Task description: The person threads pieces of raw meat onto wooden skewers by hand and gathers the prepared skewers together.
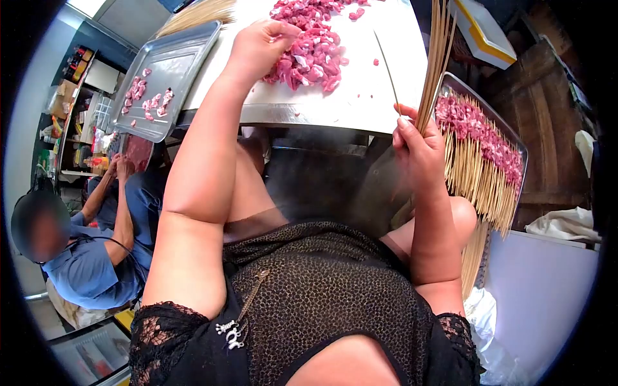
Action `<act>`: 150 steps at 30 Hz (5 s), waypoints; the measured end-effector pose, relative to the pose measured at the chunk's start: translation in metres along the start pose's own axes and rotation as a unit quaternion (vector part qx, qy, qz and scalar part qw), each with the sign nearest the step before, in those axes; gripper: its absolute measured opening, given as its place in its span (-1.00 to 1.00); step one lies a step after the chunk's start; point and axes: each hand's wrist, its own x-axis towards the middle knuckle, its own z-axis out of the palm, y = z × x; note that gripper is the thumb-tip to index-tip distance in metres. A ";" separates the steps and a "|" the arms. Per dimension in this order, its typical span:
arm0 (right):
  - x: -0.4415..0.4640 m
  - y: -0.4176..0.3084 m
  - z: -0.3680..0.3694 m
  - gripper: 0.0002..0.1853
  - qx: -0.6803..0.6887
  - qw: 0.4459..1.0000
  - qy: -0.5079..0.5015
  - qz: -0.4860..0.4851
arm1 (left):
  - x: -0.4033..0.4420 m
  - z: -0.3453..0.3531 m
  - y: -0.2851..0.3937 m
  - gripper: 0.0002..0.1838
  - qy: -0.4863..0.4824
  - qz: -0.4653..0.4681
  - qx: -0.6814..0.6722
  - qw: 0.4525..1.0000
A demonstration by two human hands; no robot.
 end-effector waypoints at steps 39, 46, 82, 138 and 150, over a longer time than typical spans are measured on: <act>-0.003 0.014 0.028 -0.78 -0.070 0.997 -0.025 0.032 | -0.014 0.023 0.063 -0.72 -0.031 -0.309 -0.585 0.749; 0.000 0.012 0.023 -0.79 -0.089 0.996 -0.022 0.021 | -0.015 0.025 0.062 -0.75 -0.027 -0.298 -0.590 0.749; 0.002 0.018 0.024 -0.77 -0.084 0.995 0.003 -0.057 | -0.031 -0.063 -0.027 -0.82 -0.198 -0.234 0.239 0.921; 0.006 0.025 0.036 -0.78 -0.115 0.993 -0.020 -0.019 | -0.005 -0.004 0.041 -0.71 -0.046 -0.280 -0.521 0.805; 0.004 0.019 0.031 -0.78 -0.121 0.992 -0.015 -0.019 | -0.012 -0.012 0.034 -0.54 -0.064 -0.194 -0.195 0.959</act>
